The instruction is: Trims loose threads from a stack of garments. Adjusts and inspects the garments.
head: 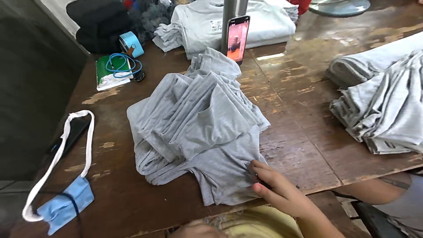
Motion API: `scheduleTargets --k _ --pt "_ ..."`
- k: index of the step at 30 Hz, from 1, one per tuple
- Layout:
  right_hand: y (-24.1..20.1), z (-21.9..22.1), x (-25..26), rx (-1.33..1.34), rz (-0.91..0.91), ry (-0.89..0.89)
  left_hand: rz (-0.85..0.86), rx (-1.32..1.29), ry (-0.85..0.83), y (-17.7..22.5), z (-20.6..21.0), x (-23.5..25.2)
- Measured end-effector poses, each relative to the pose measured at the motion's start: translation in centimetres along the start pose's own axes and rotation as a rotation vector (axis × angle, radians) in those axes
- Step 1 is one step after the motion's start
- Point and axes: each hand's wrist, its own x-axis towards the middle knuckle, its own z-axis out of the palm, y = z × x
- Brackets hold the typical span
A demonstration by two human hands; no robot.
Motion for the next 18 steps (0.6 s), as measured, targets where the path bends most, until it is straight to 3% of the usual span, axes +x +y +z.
scheduleTargets --k 5,7,9,13,15,18 --pt "-2.1 1.0 0.1 0.064 -0.014 0.123 -0.021 0.188 0.431 0.4 1.4 3.9" --pt "-3.3 1.8 0.3 0.031 -0.055 0.148 -0.037 0.263 0.533 0.0 2.7 6.5" --pt "-3.6 2.5 0.5 -0.077 -0.109 0.185 -0.048 0.336 0.623 -0.5 3.8 8.4" --pt "-1.8 1.1 0.9 -0.380 -0.066 0.454 -0.068 0.365 0.878 -1.0 2.7 7.7" --pt "-1.4 -0.7 0.7 -0.343 -0.041 0.495 -0.036 0.231 0.879 -1.3 1.3 6.5" --pt "-2.4 -1.3 1.3 -0.046 -0.198 0.529 0.084 -0.256 0.849 -1.4 1.2 6.9"
